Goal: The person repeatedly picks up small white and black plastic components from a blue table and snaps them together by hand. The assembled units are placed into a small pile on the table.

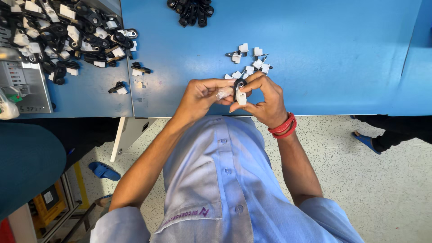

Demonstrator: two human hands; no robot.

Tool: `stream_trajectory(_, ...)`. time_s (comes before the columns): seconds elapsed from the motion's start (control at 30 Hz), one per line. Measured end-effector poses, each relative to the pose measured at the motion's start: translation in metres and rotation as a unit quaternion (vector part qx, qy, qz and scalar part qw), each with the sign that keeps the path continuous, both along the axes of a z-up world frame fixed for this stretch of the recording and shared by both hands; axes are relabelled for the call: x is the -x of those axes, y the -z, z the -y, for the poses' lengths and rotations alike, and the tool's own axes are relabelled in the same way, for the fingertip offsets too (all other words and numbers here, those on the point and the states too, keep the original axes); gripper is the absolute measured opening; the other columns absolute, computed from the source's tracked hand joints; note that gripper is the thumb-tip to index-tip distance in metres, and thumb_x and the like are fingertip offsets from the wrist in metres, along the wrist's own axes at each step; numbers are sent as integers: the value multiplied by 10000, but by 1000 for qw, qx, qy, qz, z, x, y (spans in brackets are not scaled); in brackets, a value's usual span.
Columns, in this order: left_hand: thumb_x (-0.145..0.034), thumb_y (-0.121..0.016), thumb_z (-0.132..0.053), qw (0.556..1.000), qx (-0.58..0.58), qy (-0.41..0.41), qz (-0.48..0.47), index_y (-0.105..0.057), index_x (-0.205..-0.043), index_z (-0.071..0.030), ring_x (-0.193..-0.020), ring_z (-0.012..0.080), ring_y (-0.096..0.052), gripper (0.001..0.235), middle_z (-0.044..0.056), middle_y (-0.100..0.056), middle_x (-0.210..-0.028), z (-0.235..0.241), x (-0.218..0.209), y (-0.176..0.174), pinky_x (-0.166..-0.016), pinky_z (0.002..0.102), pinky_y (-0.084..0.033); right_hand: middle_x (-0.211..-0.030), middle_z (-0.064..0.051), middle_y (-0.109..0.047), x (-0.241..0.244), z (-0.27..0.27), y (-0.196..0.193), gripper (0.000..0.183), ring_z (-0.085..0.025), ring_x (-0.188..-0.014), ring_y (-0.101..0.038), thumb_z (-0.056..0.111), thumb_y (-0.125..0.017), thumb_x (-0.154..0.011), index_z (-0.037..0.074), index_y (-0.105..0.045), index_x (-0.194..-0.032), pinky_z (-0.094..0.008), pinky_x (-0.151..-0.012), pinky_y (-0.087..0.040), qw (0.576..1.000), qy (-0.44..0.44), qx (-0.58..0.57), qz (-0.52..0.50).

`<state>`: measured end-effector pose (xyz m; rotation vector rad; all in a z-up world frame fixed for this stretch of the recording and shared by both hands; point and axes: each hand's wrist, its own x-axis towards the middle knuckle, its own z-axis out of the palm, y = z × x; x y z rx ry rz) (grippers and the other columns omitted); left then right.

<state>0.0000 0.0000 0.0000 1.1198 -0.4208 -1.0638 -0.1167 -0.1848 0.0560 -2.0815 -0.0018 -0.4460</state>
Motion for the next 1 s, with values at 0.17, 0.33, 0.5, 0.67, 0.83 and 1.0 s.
stream_trajectory(0.17, -982, -671, 67, 999, 39, -23, 27, -564, -1449, 20, -1051, 182, -704, 481, 164, -719, -1162, 11, 6, -21, -959, 337, -582, -987, -83, -661, 0, 6, 6, 473, -151, -869, -678, 182, -959, -782, 38, -596, -1047, -299, -780, -572, 1000, 15, -11, 16)
stream_trajectory(0.33, -1003, -584, 48, 993, 64, -99, -5, -567, -1439, 12, -1007, 161, -749, 438, 115, -765, -1115, 23, 13, -27, -948, 330, -635, -984, -94, -673, 2, 10, 6, 459, -158, -860, -702, 165, -940, -805, 18, -612, -1089, -285, -756, -584, 998, 47, -24, 25)
stream_trajectory(0.5, -1035, -615, 44, 994, 36, -98, -15, -559, -1459, -3, -1020, 152, -696, 431, 95, -725, -1103, 22, 20, -22, -934, 332, -594, -1187, -143, -736, 5, 11, 6, 302, -169, -871, -772, 45, -700, -1012, 18, -626, -1304, -273, -736, -632, 990, 31, -100, -95)
stream_trajectory(0.67, -1012, -591, -39, 880, -144, -241, 382, -623, -1338, -50, -1260, 254, -672, 328, 129, -653, -1315, -22, 7, 12, -1131, 399, -575, -1327, -164, -679, 5, 16, 32, 563, -247, -1020, -727, 91, -686, -987, -16, -449, -1486, -381, -921, -556, 991, 30, 10, -129)
stream_trajectory(0.83, -1059, -543, 17, 689, -360, -352, 522, -409, -1580, -30, -1573, 393, -319, 540, 206, -380, -1671, -95, -72, 49, -1332, 573, -243, -1246, -178, -682, -15, 58, 73, 405, -324, -1093, -650, 96, -678, -1043, 57, -585, -1436, -461, -990, -499, 958, 182, 176, -137)
stream_trajectory(1.0, -1109, -709, -193, 597, -440, -300, 600, -344, -1655, -93, -1554, 457, -102, 664, 289, -191, -1669, -101, -74, 63, -1270, 602, -115, -1236, -238, -657, -38, 57, 98, 353, -404, -1090, -596, 164, -754, -938, 74, -696, -1274, -477, -909, -398, 893, 239, 368, -101)
